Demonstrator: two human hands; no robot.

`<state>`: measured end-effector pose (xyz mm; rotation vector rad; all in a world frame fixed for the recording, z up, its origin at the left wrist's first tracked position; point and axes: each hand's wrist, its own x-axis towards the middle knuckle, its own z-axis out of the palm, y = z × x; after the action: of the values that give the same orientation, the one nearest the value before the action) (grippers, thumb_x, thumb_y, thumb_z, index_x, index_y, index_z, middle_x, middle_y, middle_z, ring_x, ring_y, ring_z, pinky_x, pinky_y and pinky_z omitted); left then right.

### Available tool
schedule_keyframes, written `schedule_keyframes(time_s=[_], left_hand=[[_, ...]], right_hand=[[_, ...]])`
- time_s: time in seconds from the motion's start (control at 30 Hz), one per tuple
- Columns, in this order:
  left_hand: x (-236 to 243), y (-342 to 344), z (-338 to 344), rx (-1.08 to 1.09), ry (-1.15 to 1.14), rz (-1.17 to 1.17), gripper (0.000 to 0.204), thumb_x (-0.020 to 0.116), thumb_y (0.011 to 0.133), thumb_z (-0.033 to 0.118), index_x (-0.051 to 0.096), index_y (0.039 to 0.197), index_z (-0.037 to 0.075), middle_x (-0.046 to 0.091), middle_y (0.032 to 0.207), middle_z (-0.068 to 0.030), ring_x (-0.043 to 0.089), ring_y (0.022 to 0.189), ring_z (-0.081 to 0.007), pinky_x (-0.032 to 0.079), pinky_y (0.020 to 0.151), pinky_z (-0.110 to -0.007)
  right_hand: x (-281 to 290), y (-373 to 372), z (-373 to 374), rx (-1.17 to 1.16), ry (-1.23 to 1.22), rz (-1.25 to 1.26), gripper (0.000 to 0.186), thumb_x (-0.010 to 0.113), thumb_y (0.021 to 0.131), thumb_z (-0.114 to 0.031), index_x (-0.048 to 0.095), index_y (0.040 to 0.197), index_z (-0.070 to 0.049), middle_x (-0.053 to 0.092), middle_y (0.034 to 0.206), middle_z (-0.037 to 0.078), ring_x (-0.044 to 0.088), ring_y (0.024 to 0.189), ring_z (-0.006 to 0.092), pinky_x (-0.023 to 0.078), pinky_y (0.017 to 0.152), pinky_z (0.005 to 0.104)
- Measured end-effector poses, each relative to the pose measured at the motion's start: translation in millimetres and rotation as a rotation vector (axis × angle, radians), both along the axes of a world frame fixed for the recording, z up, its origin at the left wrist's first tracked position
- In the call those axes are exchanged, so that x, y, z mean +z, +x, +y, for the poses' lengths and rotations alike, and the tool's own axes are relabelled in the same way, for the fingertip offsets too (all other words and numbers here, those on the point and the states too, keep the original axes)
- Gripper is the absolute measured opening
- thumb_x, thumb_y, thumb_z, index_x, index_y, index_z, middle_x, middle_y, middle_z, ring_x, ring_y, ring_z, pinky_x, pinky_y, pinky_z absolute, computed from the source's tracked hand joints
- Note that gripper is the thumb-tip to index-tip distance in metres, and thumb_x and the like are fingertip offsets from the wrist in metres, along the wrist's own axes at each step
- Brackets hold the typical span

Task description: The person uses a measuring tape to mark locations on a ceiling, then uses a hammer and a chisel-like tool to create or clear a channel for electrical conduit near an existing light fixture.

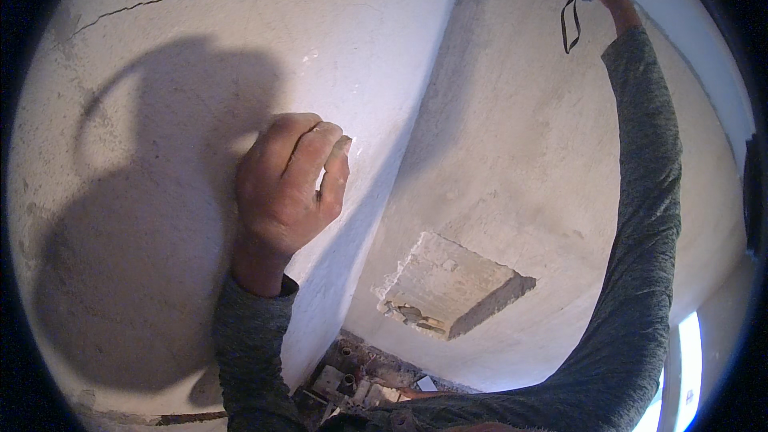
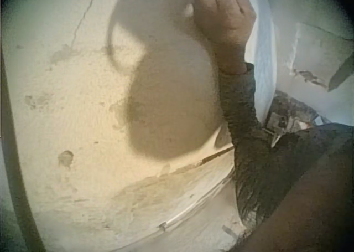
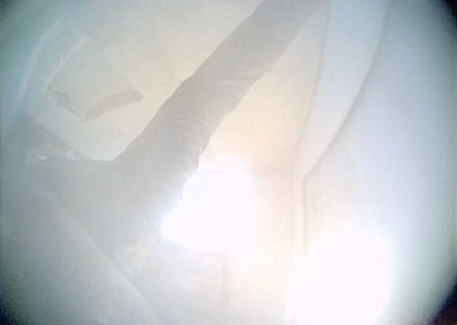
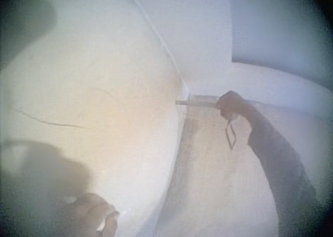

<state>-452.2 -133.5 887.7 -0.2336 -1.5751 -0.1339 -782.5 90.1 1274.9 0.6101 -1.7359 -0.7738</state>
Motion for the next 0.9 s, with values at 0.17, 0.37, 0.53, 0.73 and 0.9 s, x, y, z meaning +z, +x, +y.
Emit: schedule_keyframes(time_s=[0.17, 0.37, 0.53, 0.73, 0.9], left_hand=[[1, 6, 1, 0.018, 0.0, 0.012, 0.018, 0.071, 0.075, -0.002, 0.063, 0.09, 0.001, 0.06, 0.085, -0.0122, 0.063, 0.075, -0.0261, 0.052, 0.063, -0.035], [3, 5, 5, -0.022, 0.006, -0.002, 0.018, 0.07, 0.075, -0.003, 0.062, 0.09, 0.002, 0.061, 0.086, -0.0132, 0.063, 0.076, -0.0279, 0.052, 0.065, -0.036], [-1, 4, -3, -0.005, -0.017, 0.008, 0.02, 0.073, 0.072, -0.003, 0.063, 0.089, 0.001, 0.06, 0.086, -0.0107, 0.061, 0.075, -0.024, 0.052, 0.063, -0.034], [0, 0, -1, -0.038, -0.048, 0.032, 0.021, 0.073, 0.069, -0.005, 0.063, 0.087, 0.0, 0.059, 0.086, -0.0103, 0.061, 0.075, -0.0226, 0.051, 0.061, -0.033], [-1, 1, -3, -0.047, -0.045, 0.045, 0.023, 0.073, 0.067, -0.006, 0.063, 0.086, 0.0, 0.059, 0.085, -0.0105, 0.062, 0.074, -0.0225, 0.051, 0.061, -0.032]], right_hand=[[-15, 22, -17, -0.171, -0.054, 0.011, 0.014, 0.064, 0.07, -0.021, 0.072, 0.074, -0.01, 0.069, 0.074, 0.012, 0.067, 0.067, 0.031, 0.05, 0.059, 0.0431], [-7, 13, -4, -0.087, -0.007, 0.018, 0.013, 0.065, 0.071, -0.022, 0.072, 0.072, -0.011, 0.069, 0.072, 0.012, 0.067, 0.069, 0.0314, 0.05, 0.059, 0.0428], [-8, 17, -20, -0.13, 0.028, -0.11, 0.026, 0.068, 0.075, -0.029, 0.073, 0.09, -0.009, 0.071, 0.089, 0.015, 0.068, 0.083, 0.0317, 0.053, 0.072, 0.0404], [10, -33, 27, 0.639, -0.187, -0.383, 0.033, 0.054, 0.092, -0.032, 0.07, 0.103, -0.006, 0.07, 0.101, 0.012, 0.065, 0.09, 0.021, 0.048, 0.086, 0.0318], [-4, -9, 20, 0.609, -0.25, -0.454, 0.034, 0.055, 0.091, -0.034, 0.071, 0.104, -0.006, 0.07, 0.099, 0.01, 0.064, 0.087, 0.0196, 0.048, 0.083, 0.0315]])
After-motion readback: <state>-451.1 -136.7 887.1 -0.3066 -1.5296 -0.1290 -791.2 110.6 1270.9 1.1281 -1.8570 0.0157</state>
